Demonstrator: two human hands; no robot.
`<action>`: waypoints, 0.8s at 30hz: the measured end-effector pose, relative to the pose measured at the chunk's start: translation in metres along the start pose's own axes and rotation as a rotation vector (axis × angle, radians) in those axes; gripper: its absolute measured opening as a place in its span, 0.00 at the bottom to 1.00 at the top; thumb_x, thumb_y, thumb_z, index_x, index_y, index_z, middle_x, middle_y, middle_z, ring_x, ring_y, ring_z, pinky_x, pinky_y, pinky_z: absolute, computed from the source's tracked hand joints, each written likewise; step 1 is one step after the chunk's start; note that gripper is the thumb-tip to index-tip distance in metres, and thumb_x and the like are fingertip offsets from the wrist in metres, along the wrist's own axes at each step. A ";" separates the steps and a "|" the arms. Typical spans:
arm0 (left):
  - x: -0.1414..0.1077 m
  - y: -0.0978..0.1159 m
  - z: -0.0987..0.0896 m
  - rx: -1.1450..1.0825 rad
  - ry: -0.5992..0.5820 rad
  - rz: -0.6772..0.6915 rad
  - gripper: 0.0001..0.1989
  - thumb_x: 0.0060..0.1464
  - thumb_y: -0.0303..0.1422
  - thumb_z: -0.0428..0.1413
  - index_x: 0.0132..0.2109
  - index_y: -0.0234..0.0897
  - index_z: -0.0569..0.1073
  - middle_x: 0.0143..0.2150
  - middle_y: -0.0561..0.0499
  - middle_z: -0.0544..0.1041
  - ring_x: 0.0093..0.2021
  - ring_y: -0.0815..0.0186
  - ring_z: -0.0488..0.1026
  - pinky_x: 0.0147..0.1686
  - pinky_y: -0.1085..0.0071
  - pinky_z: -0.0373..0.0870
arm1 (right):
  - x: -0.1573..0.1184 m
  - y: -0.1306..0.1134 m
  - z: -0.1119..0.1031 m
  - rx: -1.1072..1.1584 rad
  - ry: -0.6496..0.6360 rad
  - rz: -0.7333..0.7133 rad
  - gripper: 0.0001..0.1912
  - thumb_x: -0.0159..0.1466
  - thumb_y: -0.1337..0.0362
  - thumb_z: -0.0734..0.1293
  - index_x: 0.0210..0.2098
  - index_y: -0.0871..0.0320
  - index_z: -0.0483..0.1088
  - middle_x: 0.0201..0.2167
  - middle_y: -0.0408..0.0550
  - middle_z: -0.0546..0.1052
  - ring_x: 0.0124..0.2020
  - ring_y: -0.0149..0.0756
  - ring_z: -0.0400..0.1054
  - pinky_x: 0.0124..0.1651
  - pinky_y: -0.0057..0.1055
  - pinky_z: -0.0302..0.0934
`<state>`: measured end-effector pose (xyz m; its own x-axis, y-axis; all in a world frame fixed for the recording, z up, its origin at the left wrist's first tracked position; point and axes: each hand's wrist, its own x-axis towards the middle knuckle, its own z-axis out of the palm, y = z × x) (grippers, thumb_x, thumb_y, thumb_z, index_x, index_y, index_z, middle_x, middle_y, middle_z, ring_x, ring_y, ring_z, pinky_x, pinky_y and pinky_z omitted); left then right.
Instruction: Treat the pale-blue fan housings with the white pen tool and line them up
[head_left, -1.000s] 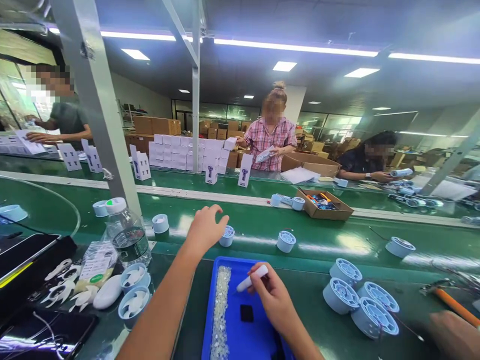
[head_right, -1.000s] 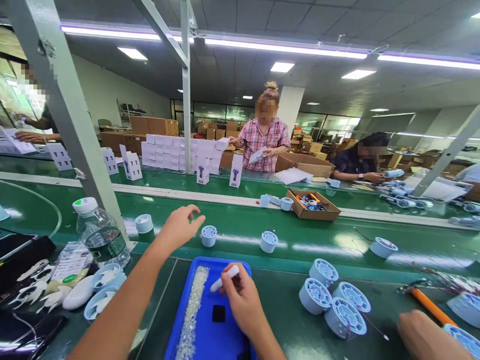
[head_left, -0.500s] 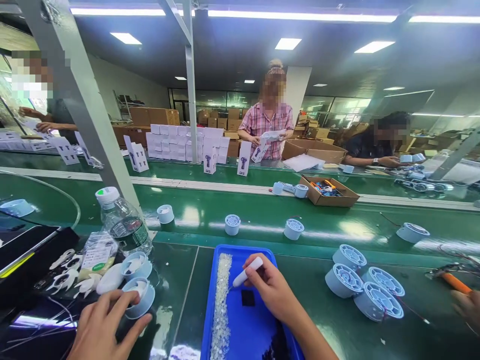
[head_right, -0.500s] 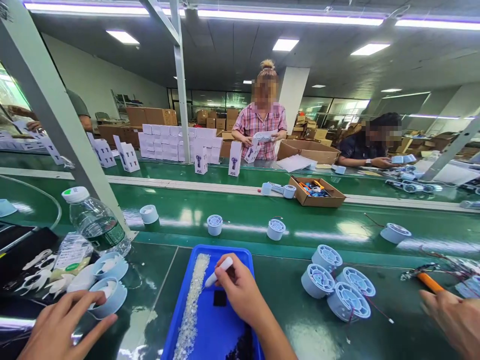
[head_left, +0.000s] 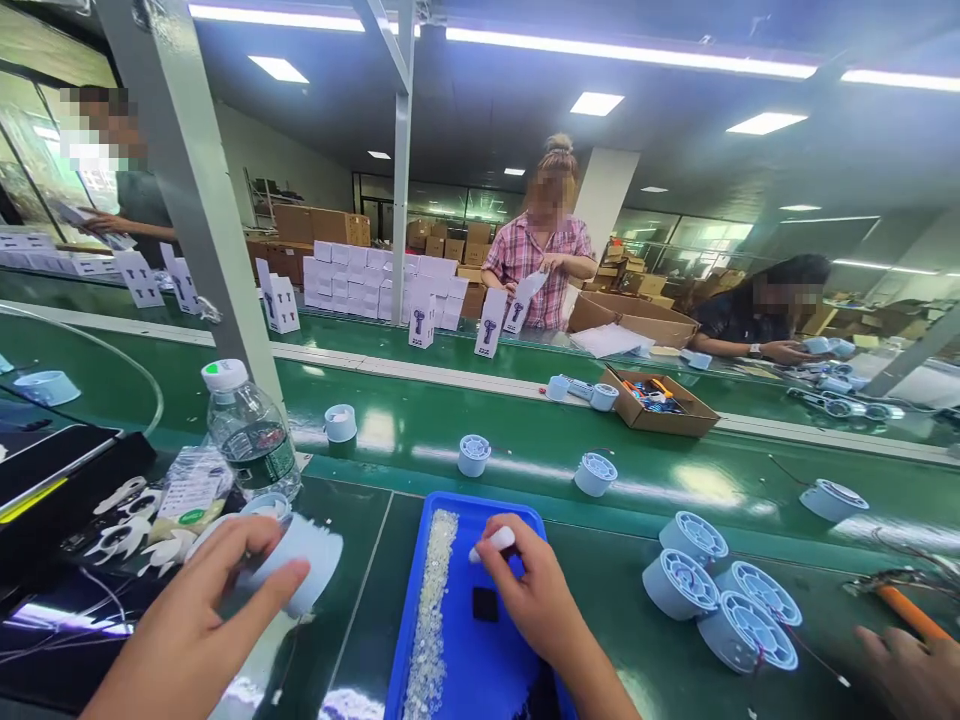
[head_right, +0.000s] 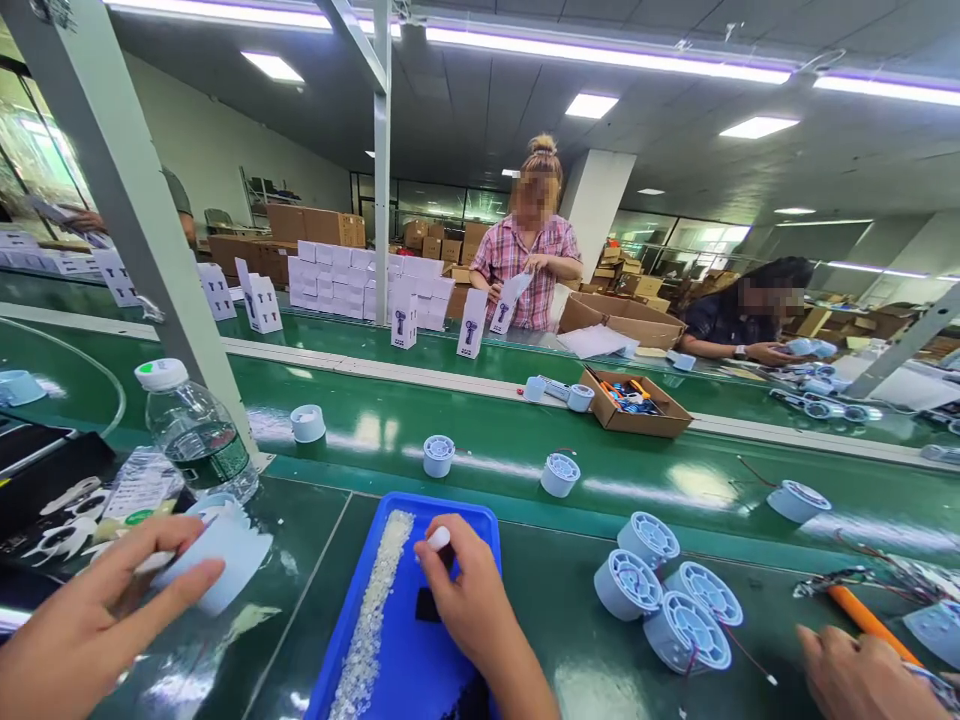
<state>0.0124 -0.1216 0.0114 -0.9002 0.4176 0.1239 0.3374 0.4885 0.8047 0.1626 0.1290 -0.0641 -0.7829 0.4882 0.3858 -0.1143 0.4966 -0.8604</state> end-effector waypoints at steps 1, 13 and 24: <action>0.001 0.018 0.000 -0.124 -0.052 -0.014 0.21 0.44 0.52 0.57 0.39 0.42 0.70 0.40 0.49 0.73 0.38 0.58 0.70 0.32 0.68 0.69 | 0.000 0.001 -0.002 -0.030 0.081 -0.039 0.10 0.65 0.60 0.61 0.29 0.56 0.61 0.25 0.41 0.65 0.26 0.31 0.59 0.31 0.26 0.55; 0.076 0.151 0.076 -0.848 -0.346 0.150 0.13 0.46 0.38 0.61 0.32 0.36 0.66 0.32 0.52 0.68 0.32 0.68 0.66 0.31 0.71 0.67 | -0.007 0.014 -0.017 -0.203 0.316 -0.070 0.17 0.60 0.64 0.60 0.19 0.54 0.47 0.15 0.35 0.51 0.17 0.26 0.46 0.21 0.25 0.44; 0.109 0.155 0.117 -1.033 -0.377 0.053 0.14 0.42 0.35 0.63 0.30 0.35 0.64 0.29 0.53 0.67 0.31 0.69 0.65 0.27 0.72 0.68 | -0.005 0.019 -0.014 -0.256 0.378 -0.089 0.18 0.62 0.64 0.60 0.20 0.54 0.48 0.16 0.35 0.53 0.18 0.26 0.48 0.22 0.25 0.45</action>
<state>-0.0012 0.0891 0.0820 -0.6905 0.7118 0.1287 -0.1780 -0.3397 0.9235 0.1731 0.1462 -0.0779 -0.4935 0.6391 0.5899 0.0209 0.6868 -0.7266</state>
